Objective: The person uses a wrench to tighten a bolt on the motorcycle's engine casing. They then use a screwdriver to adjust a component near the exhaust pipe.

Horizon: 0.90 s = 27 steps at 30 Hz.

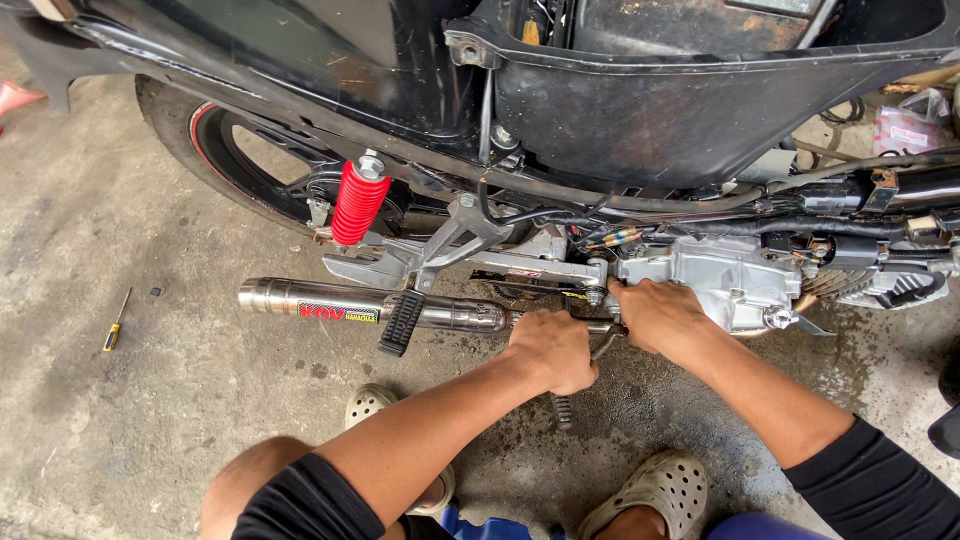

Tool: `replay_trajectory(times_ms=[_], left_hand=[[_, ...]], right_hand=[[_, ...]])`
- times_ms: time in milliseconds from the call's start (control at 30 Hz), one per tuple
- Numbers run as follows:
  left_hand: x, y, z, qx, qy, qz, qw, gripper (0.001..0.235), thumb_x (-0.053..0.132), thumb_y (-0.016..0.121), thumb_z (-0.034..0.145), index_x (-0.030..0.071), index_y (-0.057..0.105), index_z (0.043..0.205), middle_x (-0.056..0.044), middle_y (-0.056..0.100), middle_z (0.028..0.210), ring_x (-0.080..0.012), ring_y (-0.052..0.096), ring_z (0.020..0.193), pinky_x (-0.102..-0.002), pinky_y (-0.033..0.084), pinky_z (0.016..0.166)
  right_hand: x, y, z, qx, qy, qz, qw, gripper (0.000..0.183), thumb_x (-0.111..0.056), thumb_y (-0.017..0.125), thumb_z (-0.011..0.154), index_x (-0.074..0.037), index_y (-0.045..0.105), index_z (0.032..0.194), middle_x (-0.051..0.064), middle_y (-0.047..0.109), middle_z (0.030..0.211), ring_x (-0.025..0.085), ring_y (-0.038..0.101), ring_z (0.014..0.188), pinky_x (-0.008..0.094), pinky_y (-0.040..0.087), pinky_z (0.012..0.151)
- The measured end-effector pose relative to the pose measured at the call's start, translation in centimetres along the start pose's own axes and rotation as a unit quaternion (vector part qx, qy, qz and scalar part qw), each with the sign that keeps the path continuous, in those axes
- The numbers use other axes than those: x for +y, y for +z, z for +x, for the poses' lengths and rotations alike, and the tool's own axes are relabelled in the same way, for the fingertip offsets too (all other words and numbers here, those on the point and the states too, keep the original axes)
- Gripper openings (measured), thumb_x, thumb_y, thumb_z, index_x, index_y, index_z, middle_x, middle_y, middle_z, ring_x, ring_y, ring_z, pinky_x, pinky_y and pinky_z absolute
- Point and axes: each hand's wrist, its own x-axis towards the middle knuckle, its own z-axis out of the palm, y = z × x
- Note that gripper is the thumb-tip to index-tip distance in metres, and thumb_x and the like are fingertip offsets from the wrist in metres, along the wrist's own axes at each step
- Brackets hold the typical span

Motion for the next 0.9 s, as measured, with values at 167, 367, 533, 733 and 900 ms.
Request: replay_trajectory(times_ms=[167,367,533,733,900], left_hand=[[0.0,0.2,0.0,0.005,0.0,0.002,1.0,0.035,0.031,0.053,0.092,0.003,0.075,0.089,-0.01,0.07,0.071,-0.0245,0.073,0.068,-0.038,0.062,0.065],[-0.4,0.8,0.6,0.008,0.003,0.001,1.0,0.037,0.032,0.053,0.09,0.003,0.075,0.09,-0.01,0.071,0.071,-0.0252,0.074,0.069,-0.039,0.063,0.066],[-0.3,0.5,0.6,0.012,0.011,0.0,1.0,0.036,0.03,0.053,0.09,0.002,0.076,0.091,-0.011,0.072,0.073,-0.0254,0.074,0.069,-0.039,0.063,0.066],[-0.4,0.8,0.5,0.02,0.006,-0.008,1.0,0.036,0.029,0.052,0.087,0.002,0.076,0.088,-0.011,0.071,0.07,-0.0262,0.074,0.068,-0.039,0.063,0.066],[-0.6,1.0,0.5,0.029,0.018,-0.007,0.999,0.035,0.027,0.053,0.086,0.002,0.077,0.09,-0.012,0.073,0.073,-0.0281,0.076,0.073,-0.04,0.062,0.068]], right_hand=[[-0.1,-0.6,-1.3,0.011,-0.015,-0.026,0.999,0.06,0.009,0.056,0.092,-0.005,0.052,0.15,0.027,0.076,0.116,0.015,0.073,0.059,0.036,0.065,0.063],[-0.7,-1.6,-2.8,0.009,-0.021,-0.04,0.999,0.063,0.005,0.061,0.092,-0.007,0.049,0.152,0.023,0.078,0.111,0.022,0.079,0.075,0.045,0.066,0.077],[-0.1,-0.1,-0.8,0.015,-0.012,-0.026,0.999,0.069,0.005,0.063,0.09,-0.005,0.043,0.156,0.024,0.079,0.106,0.023,0.078,0.074,0.046,0.065,0.076],[0.9,-0.7,-1.1,0.022,-0.034,-0.021,0.999,0.065,-0.006,0.069,0.09,-0.008,0.048,0.151,0.014,0.08,0.085,0.023,0.078,0.07,0.046,0.065,0.072],[2.0,-4.1,-5.5,0.024,-0.032,0.067,0.997,0.044,-0.019,0.062,0.097,-0.01,0.056,0.14,0.02,0.076,0.123,0.04,0.073,0.115,0.056,0.058,0.097]])
